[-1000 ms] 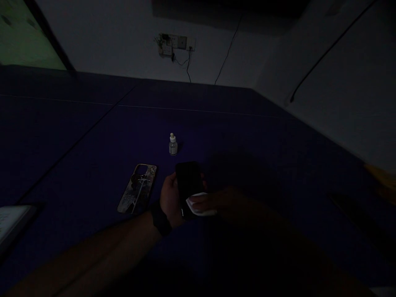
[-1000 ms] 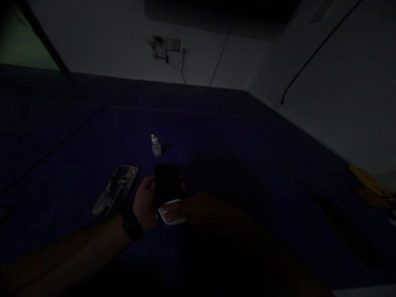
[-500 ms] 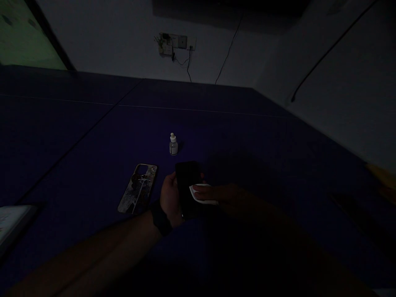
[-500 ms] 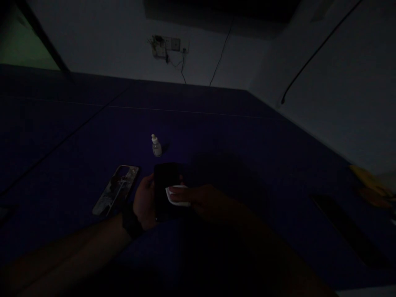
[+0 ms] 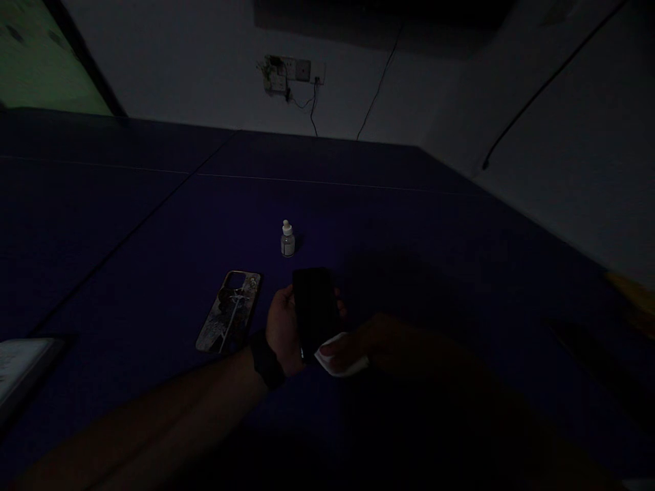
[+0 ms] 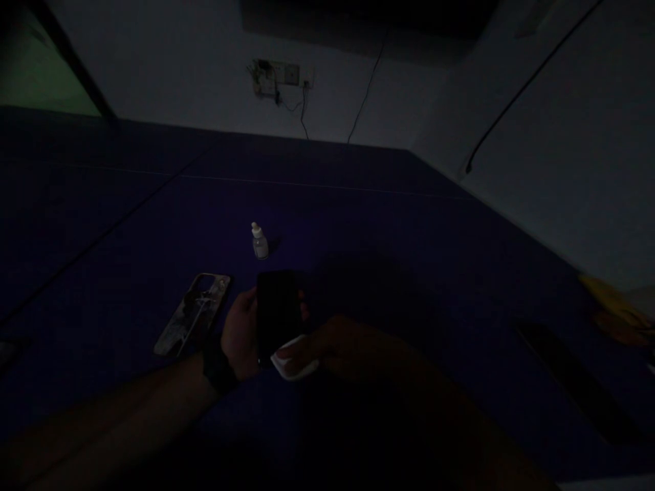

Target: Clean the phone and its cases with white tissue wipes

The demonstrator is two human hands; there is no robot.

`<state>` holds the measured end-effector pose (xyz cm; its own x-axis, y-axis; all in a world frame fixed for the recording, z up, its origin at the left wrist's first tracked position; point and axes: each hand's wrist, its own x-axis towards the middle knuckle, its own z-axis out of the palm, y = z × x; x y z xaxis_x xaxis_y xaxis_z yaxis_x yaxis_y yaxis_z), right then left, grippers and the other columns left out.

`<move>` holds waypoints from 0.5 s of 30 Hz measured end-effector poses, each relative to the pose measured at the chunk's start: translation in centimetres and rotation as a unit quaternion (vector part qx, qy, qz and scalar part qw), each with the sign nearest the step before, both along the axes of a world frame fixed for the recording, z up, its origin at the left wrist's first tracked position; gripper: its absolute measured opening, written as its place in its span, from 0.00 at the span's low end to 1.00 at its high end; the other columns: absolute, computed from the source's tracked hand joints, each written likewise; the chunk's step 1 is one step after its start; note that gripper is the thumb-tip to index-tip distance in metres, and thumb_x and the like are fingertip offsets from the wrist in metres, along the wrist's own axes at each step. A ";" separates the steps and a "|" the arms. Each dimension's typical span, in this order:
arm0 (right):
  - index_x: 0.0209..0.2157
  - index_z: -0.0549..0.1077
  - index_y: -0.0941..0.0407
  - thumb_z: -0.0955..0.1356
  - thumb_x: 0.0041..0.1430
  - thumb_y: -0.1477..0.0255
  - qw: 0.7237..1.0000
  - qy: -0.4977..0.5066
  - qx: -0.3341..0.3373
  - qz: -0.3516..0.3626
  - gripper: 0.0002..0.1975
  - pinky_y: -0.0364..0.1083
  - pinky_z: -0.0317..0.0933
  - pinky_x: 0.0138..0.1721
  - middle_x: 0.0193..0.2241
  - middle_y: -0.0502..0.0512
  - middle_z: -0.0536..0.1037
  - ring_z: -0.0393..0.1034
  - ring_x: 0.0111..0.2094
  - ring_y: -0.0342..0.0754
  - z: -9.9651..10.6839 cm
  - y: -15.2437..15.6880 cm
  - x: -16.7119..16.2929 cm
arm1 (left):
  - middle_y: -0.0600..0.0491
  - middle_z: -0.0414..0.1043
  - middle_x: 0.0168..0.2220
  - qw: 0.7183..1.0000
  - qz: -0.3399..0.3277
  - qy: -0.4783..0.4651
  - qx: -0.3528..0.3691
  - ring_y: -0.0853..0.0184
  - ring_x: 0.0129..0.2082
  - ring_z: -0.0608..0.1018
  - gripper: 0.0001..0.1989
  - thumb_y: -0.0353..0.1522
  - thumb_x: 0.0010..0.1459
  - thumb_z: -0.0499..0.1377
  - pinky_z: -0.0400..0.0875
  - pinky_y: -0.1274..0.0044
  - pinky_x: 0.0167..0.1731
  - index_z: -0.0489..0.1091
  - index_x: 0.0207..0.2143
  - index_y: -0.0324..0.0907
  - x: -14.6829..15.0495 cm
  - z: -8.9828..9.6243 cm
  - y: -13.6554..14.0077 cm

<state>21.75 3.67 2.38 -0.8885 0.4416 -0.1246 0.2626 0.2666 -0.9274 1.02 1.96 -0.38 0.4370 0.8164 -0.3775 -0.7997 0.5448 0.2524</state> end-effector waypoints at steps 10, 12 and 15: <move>0.36 0.87 0.55 0.72 0.47 0.64 0.904 0.115 -0.144 -0.385 0.16 0.39 0.54 0.17 0.19 0.52 0.78 0.61 0.15 0.39 0.1 0.7 -0.4 | 0.43 0.78 0.38 0.998 -0.054 -0.021 0.023 0.56 0.39 0.81 0.28 0.48 0.69 0.44 0.74 0.61 0.47 0.75 0.44 0.37 -0.1 0.5 -0.5; 0.31 0.86 0.55 0.72 0.43 0.65 0.885 0.131 -0.143 -0.424 0.14 0.39 0.54 0.17 0.16 0.50 0.75 0.60 0.15 0.39 -0.1 0.9 -0.7 | 0.45 0.77 0.36 0.997 -0.064 -0.009 0.030 0.58 0.37 0.80 0.26 0.49 0.69 0.46 0.76 0.59 0.45 0.74 0.42 0.38 -0.2 0.4 -0.6; 0.27 0.84 0.56 0.72 0.41 0.65 0.876 0.128 -0.138 -0.444 0.11 0.39 0.55 0.18 0.16 0.50 0.74 0.62 0.16 0.40 -0.2 1.0 -1.0 | 0.49 0.74 0.35 0.994 -0.100 0.008 0.040 0.60 0.33 0.80 0.27 0.53 0.68 0.50 0.79 0.62 0.35 0.73 0.42 0.39 -0.3 0.0 -0.6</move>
